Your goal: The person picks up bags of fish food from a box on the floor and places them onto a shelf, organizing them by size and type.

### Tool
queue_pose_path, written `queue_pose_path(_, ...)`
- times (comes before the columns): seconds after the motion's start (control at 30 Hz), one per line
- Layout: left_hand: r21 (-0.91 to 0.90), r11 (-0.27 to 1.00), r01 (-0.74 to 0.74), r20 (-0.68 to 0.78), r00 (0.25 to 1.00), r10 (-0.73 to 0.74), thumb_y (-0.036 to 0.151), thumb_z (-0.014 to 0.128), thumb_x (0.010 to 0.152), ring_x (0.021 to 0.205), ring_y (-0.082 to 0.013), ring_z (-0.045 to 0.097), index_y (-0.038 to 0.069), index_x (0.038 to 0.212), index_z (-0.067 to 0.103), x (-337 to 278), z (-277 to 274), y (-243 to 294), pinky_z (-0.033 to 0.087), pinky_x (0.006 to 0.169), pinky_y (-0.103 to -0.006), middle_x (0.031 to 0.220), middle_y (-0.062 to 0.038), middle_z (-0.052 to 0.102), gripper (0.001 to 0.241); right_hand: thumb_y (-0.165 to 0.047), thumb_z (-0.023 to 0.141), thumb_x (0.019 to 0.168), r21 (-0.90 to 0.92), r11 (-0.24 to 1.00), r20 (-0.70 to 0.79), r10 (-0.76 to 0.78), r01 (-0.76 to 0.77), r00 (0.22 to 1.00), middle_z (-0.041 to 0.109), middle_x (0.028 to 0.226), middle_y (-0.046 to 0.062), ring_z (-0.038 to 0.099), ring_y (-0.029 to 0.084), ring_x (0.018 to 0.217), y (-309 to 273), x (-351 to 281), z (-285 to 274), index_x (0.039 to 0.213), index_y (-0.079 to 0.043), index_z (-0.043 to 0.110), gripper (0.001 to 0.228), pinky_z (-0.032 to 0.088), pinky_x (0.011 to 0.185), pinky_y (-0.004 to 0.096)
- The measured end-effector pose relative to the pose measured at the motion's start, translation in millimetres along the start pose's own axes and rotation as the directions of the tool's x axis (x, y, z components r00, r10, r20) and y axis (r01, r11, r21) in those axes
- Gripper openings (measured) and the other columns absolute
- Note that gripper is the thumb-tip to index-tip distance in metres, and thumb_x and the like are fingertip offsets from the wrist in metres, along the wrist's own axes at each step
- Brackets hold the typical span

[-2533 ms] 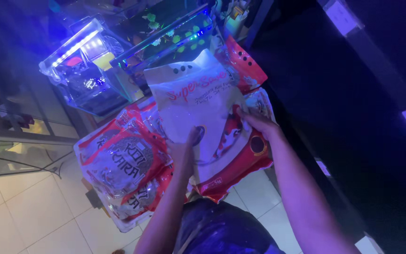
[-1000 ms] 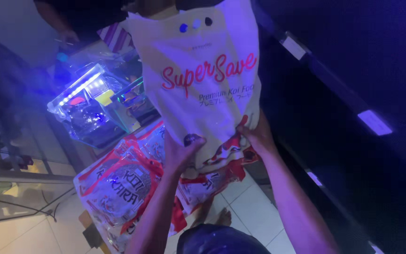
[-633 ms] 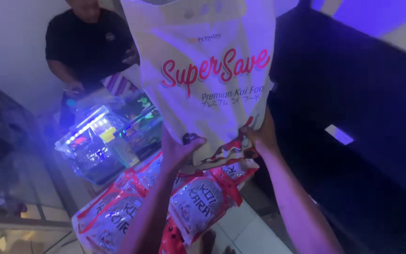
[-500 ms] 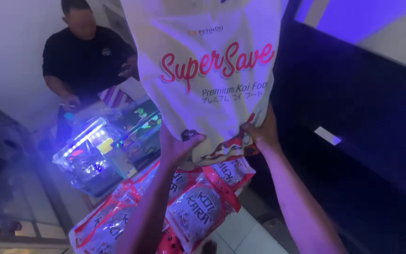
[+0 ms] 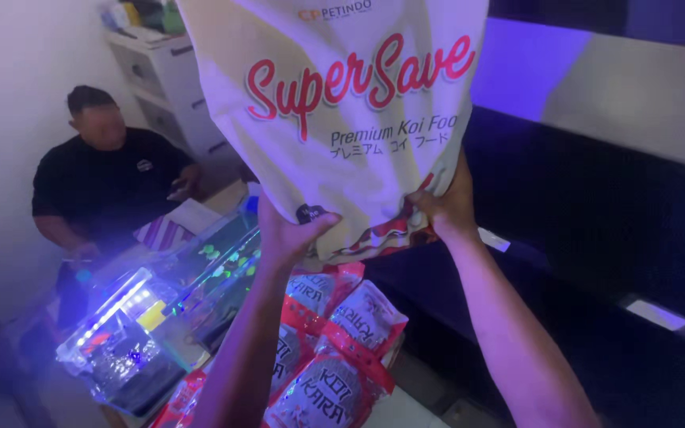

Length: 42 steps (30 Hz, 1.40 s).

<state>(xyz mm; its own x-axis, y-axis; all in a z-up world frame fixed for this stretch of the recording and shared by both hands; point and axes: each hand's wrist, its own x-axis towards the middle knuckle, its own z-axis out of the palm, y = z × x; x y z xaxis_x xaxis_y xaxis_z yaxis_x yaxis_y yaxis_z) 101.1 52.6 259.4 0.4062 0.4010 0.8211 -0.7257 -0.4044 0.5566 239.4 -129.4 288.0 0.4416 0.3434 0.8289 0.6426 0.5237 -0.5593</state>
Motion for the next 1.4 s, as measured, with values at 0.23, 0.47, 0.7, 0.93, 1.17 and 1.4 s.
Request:
queue_pose_path(0.23, -0.077, 0.994, -0.072, 0.045, 0.996, 0.075, 0.014, 0.092, 0.051, 0.099, -0.0193, 0.056, 0.001, 0.121, 0.040, 30.5, 18.1, 10.0, 0.045, 0.096, -0.0418, 0.106, -0.013, 0.058, 0.088, -0.011, 0.080, 0.065, -0.020, 0.998, -0.093, -0.054, 0.052, 0.994, 0.056, 0.098, 0.006, 0.052, 0.015, 0.090, -21.5, 17.2, -9.0, 0.117, -0.007, 0.046, 0.063, 0.043, 0.087, 0.035)
queue_pose_path(0.47, -0.107, 0.980, -0.167, 0.082, 0.981, 0.176, 0.009, 0.091, 0.053, 0.095, -0.0191, 0.055, -0.002, 0.114, 0.043, 75.9, 29.1, 16.6, 0.047, 0.090, -0.0413, 0.100, -0.015, 0.058, 0.079, -0.006, 0.079, 0.065, -0.115, 0.990, -0.157, -0.105, 0.088, 0.982, 0.054, 0.097, 0.005, 0.053, 0.015, 0.089, -40.2, 45.9, -14.8, 0.115, -0.007, 0.045, 0.061, 0.045, 0.086, 0.036)
queue_pose_path(0.7, -0.125, 0.933, -0.338, 0.108, 0.930, 0.352, 0.012, 0.092, 0.058, 0.104, -0.0201, 0.054, 0.000, 0.128, 0.036, 142.0, 34.8, 15.8, 0.044, 0.097, -0.0428, 0.115, -0.016, 0.055, 0.090, -0.028, 0.079, 0.073, -0.183, 0.955, -0.135, -0.260, 0.234, 0.956, 0.053, 0.101, 0.003, 0.051, 0.015, 0.096, -71.0, 98.7, -15.2, 0.114, -0.010, 0.044, 0.057, 0.044, 0.090, 0.037)
queue_pose_path(0.93, -0.149, 0.897, -0.416, 0.153, 0.887, 0.436, 0.033, 0.080, 0.071, 0.109, -0.0265, 0.057, 0.003, 0.121, 0.042, 192.4, 49.6, 69.9, 0.053, 0.095, -0.0388, 0.113, -0.014, 0.057, 0.070, -0.042, 0.071, 0.079, -0.139, 0.895, -0.016, -0.430, 0.424, 0.903, 0.053, 0.115, 0.014, 0.055, 0.029, 0.113, -80.3, 157.4, -28.4, 0.125, -0.005, 0.036, 0.069, 0.052, 0.094, 0.037)
queue_pose_path(1.17, -0.152, 0.833, -0.531, 0.132, 0.825, 0.550, 0.040, 0.077, 0.073, 0.093, -0.0233, 0.058, 0.002, 0.110, 0.046, 246.0, 57.0, 78.5, 0.054, 0.081, -0.0344, 0.097, -0.010, 0.056, 0.062, -0.015, 0.070, 0.079, -0.318, 0.806, -0.064, -0.544, 0.499, 0.837, 0.055, 0.096, 0.009, 0.056, 0.020, 0.087, -107.5, 202.2, -30.0, 0.118, -0.008, 0.043, 0.049, 0.049, 0.078, 0.031)
queue_pose_path(1.4, -0.268, 0.746, -0.609, 0.121, 0.747, 0.654, 0.031, 0.079, 0.078, 0.092, -0.0214, 0.060, 0.005, 0.109, 0.048, 291.3, 65.4, 78.0, 0.053, 0.079, -0.0338, 0.098, -0.009, 0.059, 0.050, -0.017, 0.070, 0.090, -0.235, 0.747, 0.034, -0.633, 0.622, 0.773, 0.059, 0.103, 0.012, 0.061, 0.025, 0.095, -117.5, 233.3, -27.7, 0.120, -0.010, 0.041, 0.043, 0.053, 0.087, 0.036)
